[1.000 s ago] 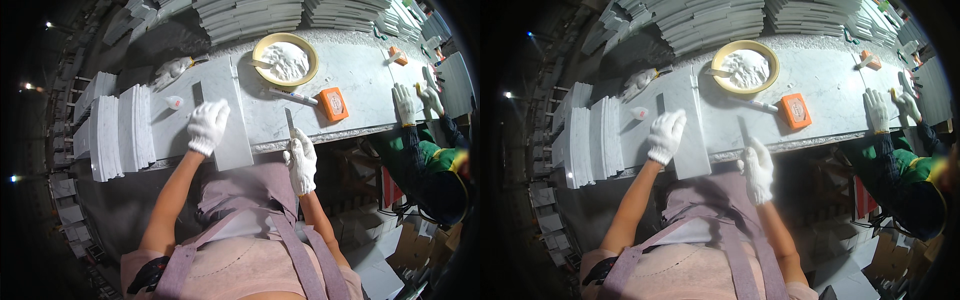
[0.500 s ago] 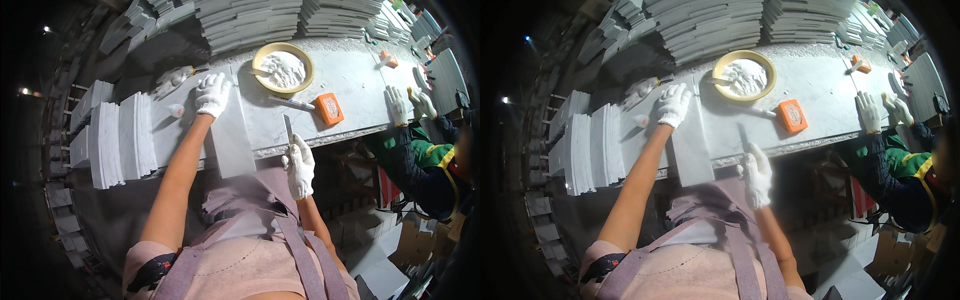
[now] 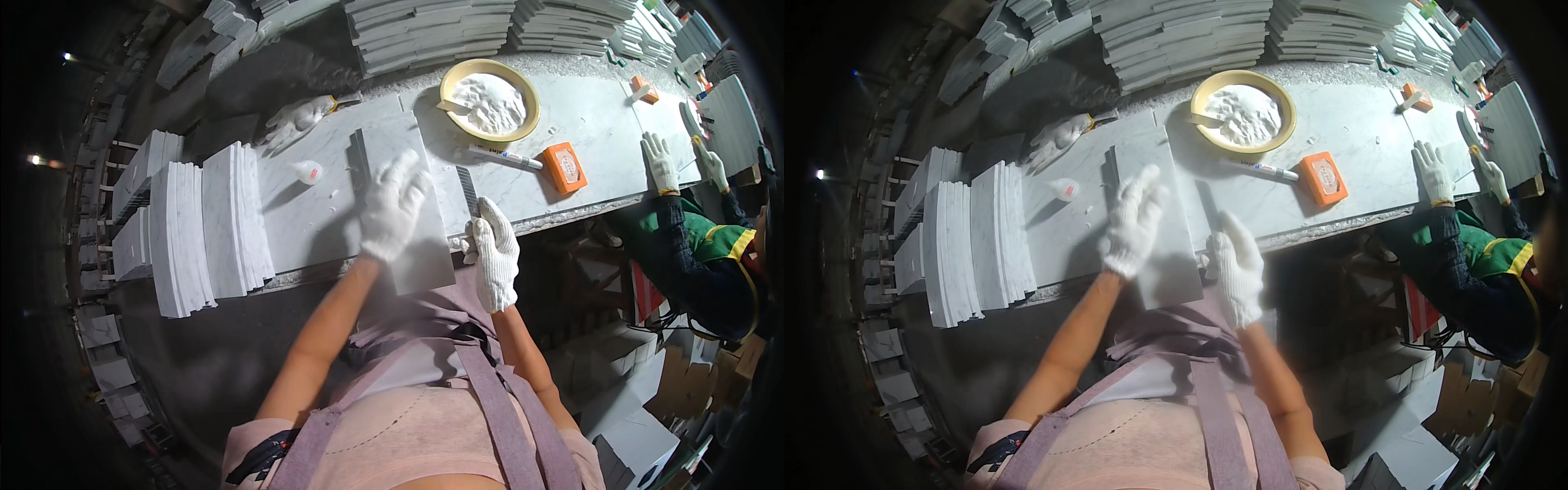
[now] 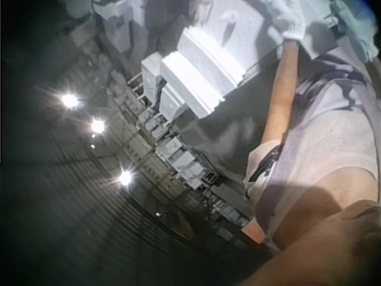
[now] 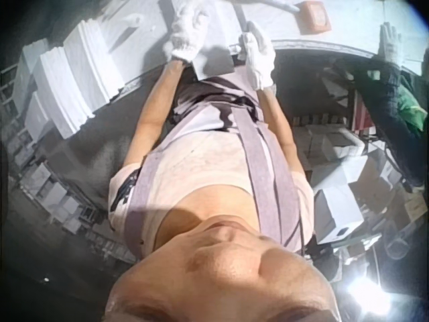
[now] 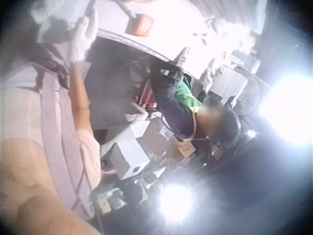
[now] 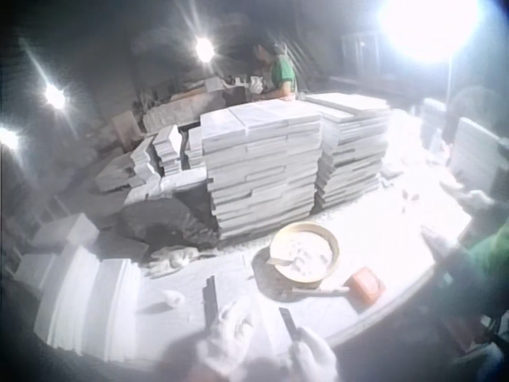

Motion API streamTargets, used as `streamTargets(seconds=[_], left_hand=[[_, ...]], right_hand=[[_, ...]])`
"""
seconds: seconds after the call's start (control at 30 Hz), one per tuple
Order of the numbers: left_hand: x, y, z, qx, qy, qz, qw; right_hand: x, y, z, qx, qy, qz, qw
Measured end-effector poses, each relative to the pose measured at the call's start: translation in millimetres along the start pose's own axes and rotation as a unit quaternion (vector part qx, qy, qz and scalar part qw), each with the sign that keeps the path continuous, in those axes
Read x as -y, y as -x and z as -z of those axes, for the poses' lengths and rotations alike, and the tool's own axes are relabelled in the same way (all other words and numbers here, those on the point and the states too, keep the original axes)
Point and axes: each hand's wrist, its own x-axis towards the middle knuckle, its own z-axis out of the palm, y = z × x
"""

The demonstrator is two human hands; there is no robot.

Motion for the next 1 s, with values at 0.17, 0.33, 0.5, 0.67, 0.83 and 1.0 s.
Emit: streamTargets(seconds=[0.17, 0.33, 0.5, 0.67, 0.83, 1.0], left_hand=[[-44.9, 24.8, 17.2, 0.146, 0.265, 0.289, 0.908], [-42.1, 20.5, 30.1, 0.226, 0.247, 0.288, 0.897], [-28.2, 29.5, 35.9, 0.313, 0.171, 0.246, 0.901], [-24.5, 40.5, 42.9, 0.358, 0.152, 0.276, 0.879], [-15.1, 58.3, 62.2, 0.313, 0.100, 0.254, 0.910], [-11.8, 58.0, 83.6, 0.290, 0.100, 0.342, 0.888]], right_hand=[[0.7, 10.8, -21.3, 0.084, 0.063, -0.002, 0.994], [-4.0, 16.8, -23.8, 0.118, 0.128, -0.007, 0.985], [-13.9, 18.9, -12.9, 0.099, 0.215, 0.035, 0.971], [-9.6, 20.4, 2.7, 0.105, 0.193, 0.015, 0.975], [27.9, -32.2, 32.5, 0.029, 0.119, 0.128, 0.984], [82.3, -119.5, 59.5, 0.002, 0.388, 0.244, 0.889]])
